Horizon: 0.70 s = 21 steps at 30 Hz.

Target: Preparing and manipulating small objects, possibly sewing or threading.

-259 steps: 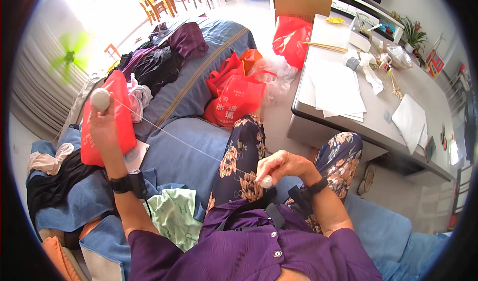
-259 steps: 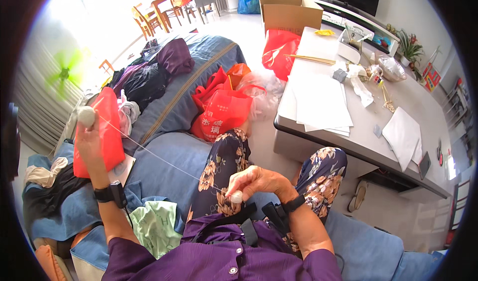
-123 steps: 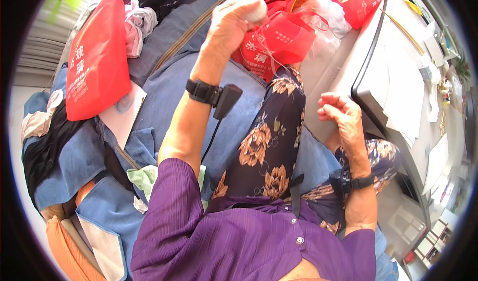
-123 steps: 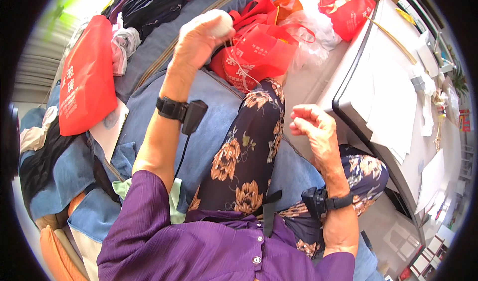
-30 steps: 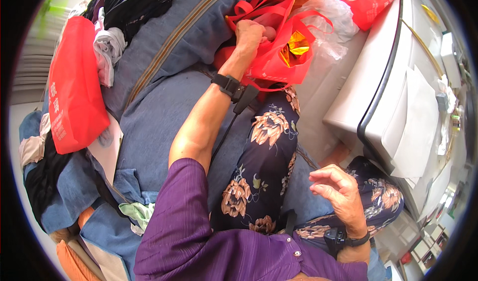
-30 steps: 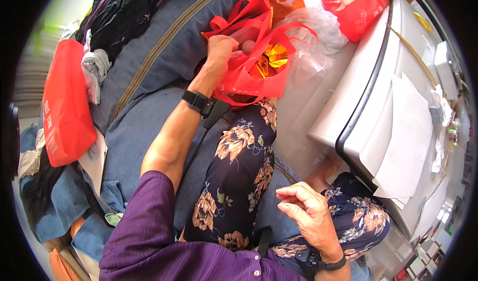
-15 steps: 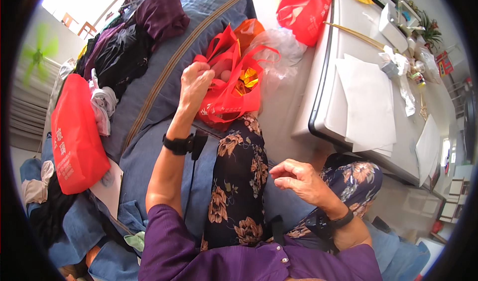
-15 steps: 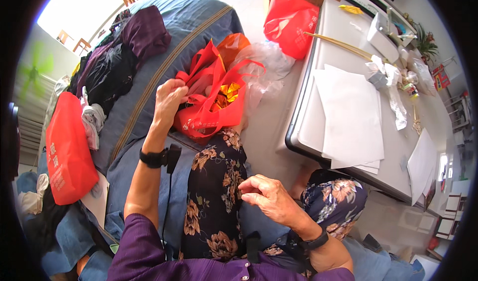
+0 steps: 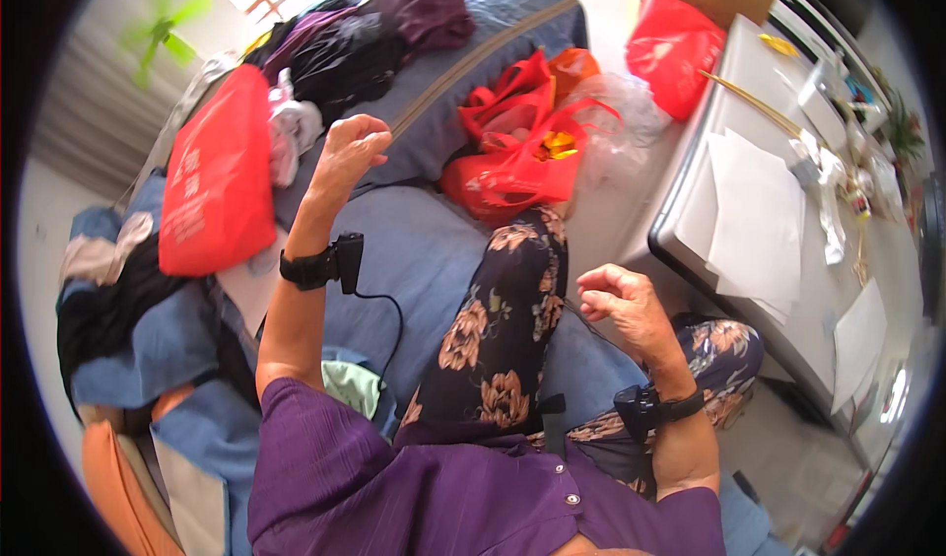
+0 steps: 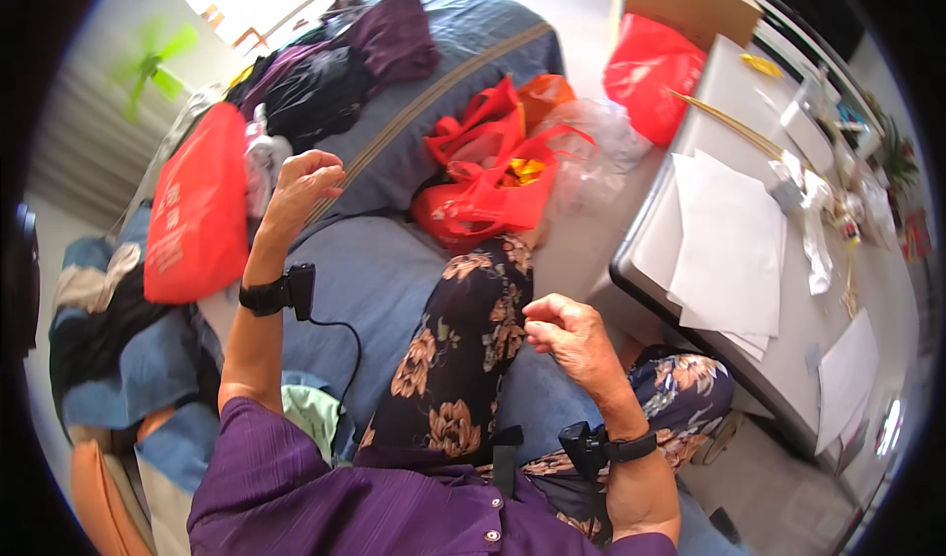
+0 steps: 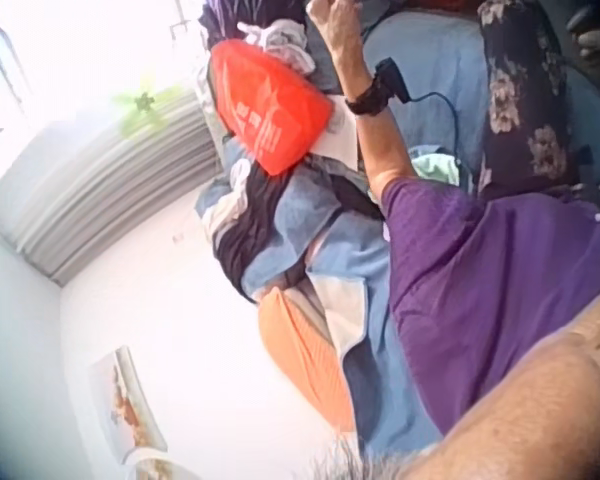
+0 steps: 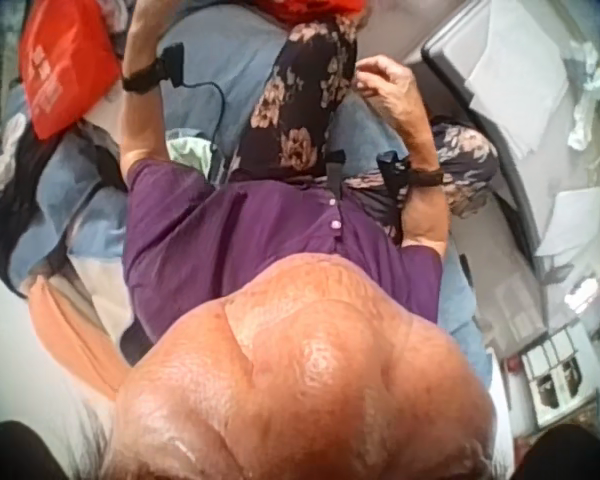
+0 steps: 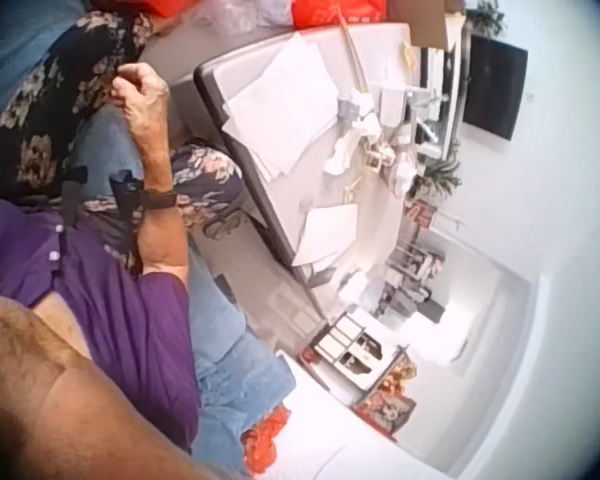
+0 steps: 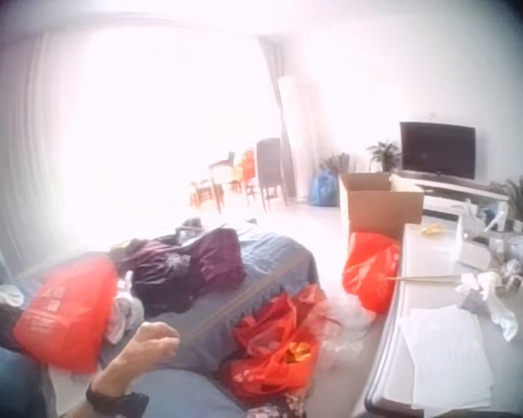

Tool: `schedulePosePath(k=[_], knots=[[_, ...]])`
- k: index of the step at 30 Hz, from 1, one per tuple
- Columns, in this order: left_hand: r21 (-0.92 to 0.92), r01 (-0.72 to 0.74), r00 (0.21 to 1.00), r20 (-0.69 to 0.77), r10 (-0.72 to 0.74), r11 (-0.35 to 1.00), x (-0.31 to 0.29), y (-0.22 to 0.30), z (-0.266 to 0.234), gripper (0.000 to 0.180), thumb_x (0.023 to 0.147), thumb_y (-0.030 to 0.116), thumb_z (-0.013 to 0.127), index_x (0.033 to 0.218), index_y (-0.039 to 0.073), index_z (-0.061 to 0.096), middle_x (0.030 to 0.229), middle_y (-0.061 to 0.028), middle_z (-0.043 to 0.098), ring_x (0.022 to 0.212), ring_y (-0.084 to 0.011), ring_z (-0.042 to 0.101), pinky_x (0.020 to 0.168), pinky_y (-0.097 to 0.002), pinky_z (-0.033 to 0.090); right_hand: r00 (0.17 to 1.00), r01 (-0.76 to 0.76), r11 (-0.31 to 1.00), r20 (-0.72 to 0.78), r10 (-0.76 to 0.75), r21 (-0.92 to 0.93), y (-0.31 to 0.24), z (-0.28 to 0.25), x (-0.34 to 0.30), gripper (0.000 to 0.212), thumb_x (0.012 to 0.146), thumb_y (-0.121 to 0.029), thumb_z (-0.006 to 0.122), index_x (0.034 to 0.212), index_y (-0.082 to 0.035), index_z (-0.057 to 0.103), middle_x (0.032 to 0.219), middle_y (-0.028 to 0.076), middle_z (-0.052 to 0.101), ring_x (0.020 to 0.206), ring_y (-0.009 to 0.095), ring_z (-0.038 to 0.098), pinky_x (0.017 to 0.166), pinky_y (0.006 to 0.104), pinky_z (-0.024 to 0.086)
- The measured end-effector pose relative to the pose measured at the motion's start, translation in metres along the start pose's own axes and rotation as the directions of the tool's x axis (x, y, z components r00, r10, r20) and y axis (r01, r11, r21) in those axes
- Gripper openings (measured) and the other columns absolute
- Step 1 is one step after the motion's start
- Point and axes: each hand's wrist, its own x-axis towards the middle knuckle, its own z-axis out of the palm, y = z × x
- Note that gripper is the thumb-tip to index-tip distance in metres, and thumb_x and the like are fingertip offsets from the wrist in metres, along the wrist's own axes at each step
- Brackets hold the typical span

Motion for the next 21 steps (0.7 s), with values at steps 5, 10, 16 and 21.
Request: schedulePosePath(k=[5,10,16,21], knots=[[0.087,0.018,0.991,-0.133,-0.006,0.996,-0.052,-0.006,-0.041,0.026,0.079,0.018,0.062,0.092,-0.005,0.064,0.074,-0.0051,0.060,0.068,-0.0112,0.057,0.061,-0.0264,0.049,0.999,-0.023,1.000,0.046,0.023,-0.008,-0.001,0.003,0.005,0.021,0.086,-0.011,0.063,0.102,0.003,0.062,0.089,0.006,0.063,0.076,0.012,0.061,0.067,0.0247,0.053],[0.396,0.038,0.998,-0.062,-0.015,0.918,-0.107,-0.044,-0.069,0.027,0.084,0.018,0.064,0.096,-0.005,0.062,0.083,-0.0073,0.063,0.076,-0.0137,0.059,0.069,-0.0282,0.049,0.999,-0.025,0.999,0.035,0.026,-0.025,0.002,0.003,0.008,0.022,0.086,-0.013,0.064,0.102,0.002,0.062,0.088,0.006,0.063,0.075,0.012,0.061,0.067,0.0252,0.052],[0.643,-0.021,0.998,0.057,-0.021,0.766,-0.190,-0.102,-0.044,0.057,0.081,0.036,0.068,0.118,-0.004,0.053,0.128,-0.0294,0.047,0.123,-0.0426,0.042,0.104,-0.0455,0.035,1.000,-0.016,0.998,0.016,0.017,-0.066,0.007,0.009,0.015,0.020,0.086,-0.011,0.062,0.100,0.002,0.063,0.083,0.005,0.063,0.070,0.010,0.061,0.063,0.0242,0.052],[0.787,-0.053,0.989,0.126,-0.076,0.615,-0.212,-0.097,-0.026,0.066,0.080,0.035,0.067,0.128,-0.005,0.045,0.139,-0.0293,0.035,0.131,-0.0419,0.032,0.107,-0.0502,0.028,1.000,-0.020,0.996,0.018,0.022,-0.087,0.019,0.006,0.024,0.021,0.085,-0.012,0.062,0.100,0.003,0.063,0.081,0.005,0.063,0.068,0.010,0.060,0.061,0.0241,0.052]])
